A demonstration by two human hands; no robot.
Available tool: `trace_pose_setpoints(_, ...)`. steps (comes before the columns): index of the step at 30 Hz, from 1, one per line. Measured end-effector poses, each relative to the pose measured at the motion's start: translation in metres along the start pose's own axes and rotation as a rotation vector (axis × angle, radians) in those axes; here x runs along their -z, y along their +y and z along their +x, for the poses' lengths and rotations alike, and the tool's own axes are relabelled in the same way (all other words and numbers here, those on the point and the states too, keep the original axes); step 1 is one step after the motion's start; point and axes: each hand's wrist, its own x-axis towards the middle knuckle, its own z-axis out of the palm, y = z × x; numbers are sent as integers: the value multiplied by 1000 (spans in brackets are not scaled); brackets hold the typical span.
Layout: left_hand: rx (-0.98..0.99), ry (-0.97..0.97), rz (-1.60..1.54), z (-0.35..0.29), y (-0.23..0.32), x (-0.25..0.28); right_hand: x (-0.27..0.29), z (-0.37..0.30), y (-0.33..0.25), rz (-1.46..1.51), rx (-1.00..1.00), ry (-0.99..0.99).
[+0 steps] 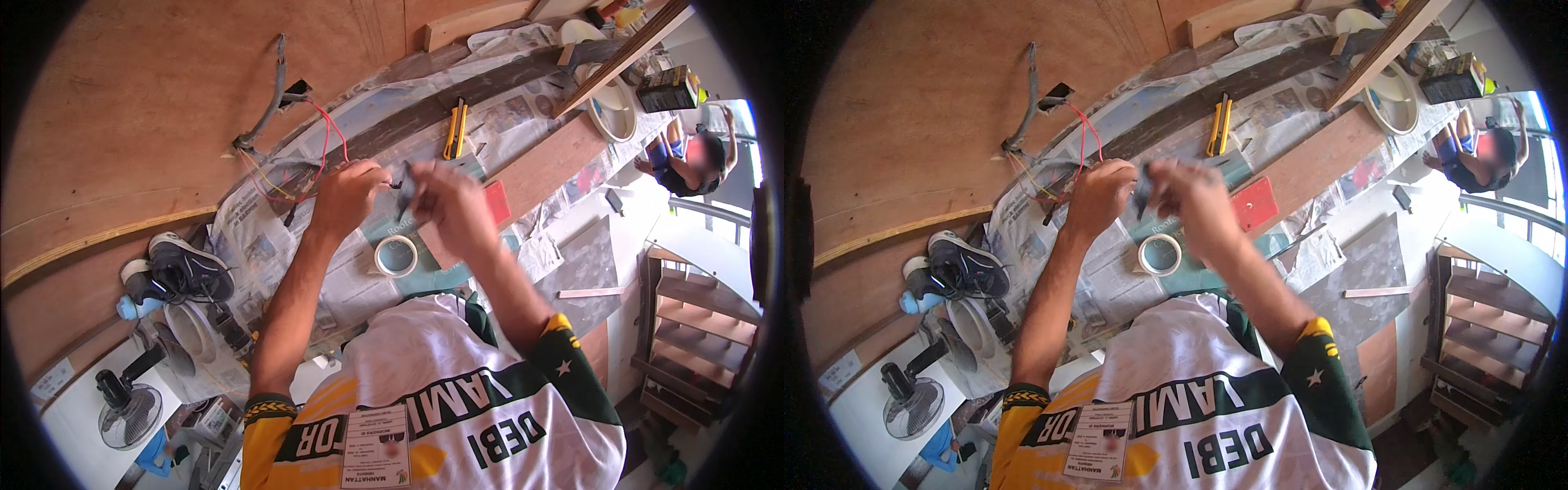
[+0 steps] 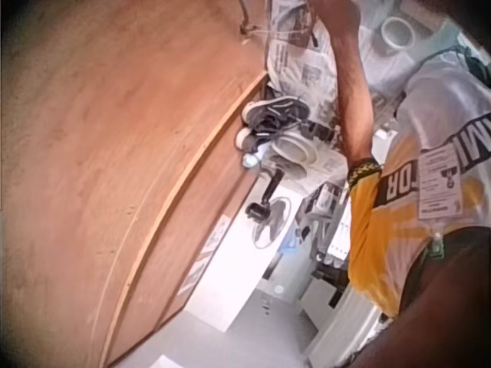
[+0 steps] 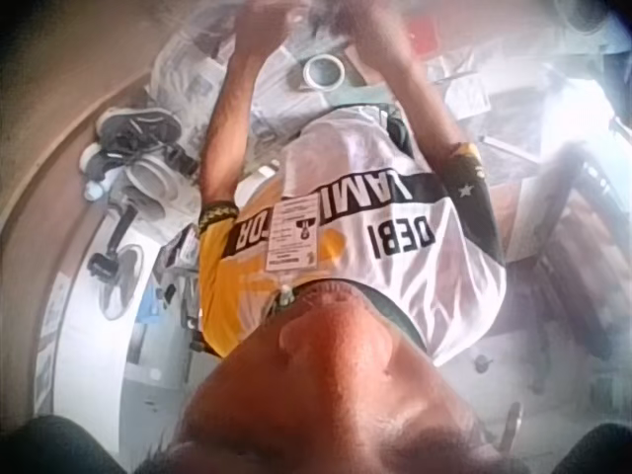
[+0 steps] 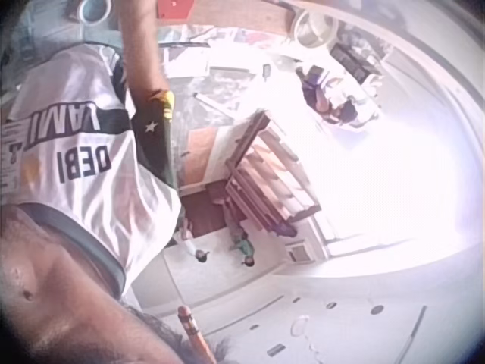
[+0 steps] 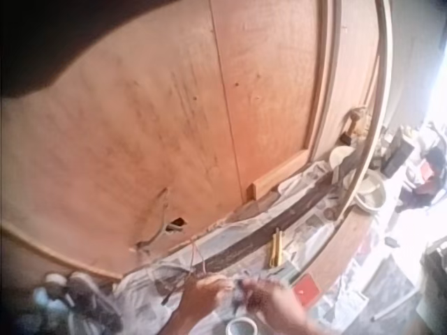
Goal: The person strips insulation from red and black wires using pliers and a utility knife, twists the exposed conductors, and wraps the connections with black electrical tape. The work is performed on a cluttered workbench covered with newspaper.
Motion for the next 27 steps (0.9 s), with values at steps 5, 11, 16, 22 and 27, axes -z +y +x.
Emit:
trace_pose_setpoints(5,-77,41,-28,4,-4,29,25,89,-19,179,-282,-4)
trace_pose_setpoints(11,-38,-44,-164,-11,-1,44,113,156,-1,7,-699,-302)
trace_pose_setpoints(16,21,-76,-273,-5,6,59,98,129,-36,-1056,255,259)
trace_pose_setpoints(22,69,-70,-322,16,18,76,41,37,10,-1020,642,-286)
trace_pose_setpoints(27,58,-36,-296,28,24,80,10,10,72,-577,530,-186)
